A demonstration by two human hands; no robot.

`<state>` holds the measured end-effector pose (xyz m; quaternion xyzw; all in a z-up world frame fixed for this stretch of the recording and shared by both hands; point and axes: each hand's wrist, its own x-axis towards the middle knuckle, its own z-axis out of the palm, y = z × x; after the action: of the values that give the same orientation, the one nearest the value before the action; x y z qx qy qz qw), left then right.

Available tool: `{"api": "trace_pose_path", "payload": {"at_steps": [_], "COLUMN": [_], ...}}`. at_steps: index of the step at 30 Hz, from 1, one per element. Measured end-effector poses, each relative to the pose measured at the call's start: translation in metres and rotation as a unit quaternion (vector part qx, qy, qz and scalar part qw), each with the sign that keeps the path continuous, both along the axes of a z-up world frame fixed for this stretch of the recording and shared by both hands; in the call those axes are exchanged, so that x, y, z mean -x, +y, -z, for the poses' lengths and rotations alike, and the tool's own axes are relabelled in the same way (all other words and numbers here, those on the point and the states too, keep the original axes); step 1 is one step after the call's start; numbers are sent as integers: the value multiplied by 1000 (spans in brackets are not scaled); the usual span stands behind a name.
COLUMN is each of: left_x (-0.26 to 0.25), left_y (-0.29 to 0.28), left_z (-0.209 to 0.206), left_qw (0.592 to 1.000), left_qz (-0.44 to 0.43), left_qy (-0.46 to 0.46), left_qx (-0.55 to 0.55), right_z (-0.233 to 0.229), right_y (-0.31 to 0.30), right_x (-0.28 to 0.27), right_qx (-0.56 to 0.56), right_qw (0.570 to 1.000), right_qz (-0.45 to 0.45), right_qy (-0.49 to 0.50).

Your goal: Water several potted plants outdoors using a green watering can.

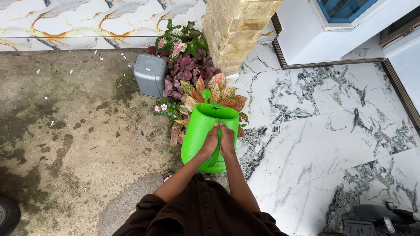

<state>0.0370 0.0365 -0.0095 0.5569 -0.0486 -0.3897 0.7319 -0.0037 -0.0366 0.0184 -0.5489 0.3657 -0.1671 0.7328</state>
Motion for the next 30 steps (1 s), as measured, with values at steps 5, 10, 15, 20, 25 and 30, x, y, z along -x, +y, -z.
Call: {"api": "trace_pose_path", "payload": {"at_steps": [5, 10, 15, 20, 25, 30], "left_x": [-11, -18, -20, -14, -3, 14], "left_y": [22, 42, 54, 52, 44, 26], "left_z": [-4, -4, -7, 3, 0, 7], "left_qw": [1000, 1000, 999, 998, 995, 993], "left_qz": [3, 14, 35, 64, 87, 106], "left_qy": [14, 12, -3, 18, 41, 41], "left_qx": [3, -6, -31, -18, -19, -14], "right_z": [0, 1, 6, 10, 17, 2], "right_y": [22, 41, 52, 53, 45, 36], "right_x": [-10, -17, -16, -5, 10, 28], "right_qx": [-4, -13, -21, -28, -31, -26], "right_qw": [1000, 1000, 1000, 999, 997, 993], "right_qz": [1, 12, 23, 46, 72, 108], "right_qy": [9, 5, 2, 3, 24, 40]}}
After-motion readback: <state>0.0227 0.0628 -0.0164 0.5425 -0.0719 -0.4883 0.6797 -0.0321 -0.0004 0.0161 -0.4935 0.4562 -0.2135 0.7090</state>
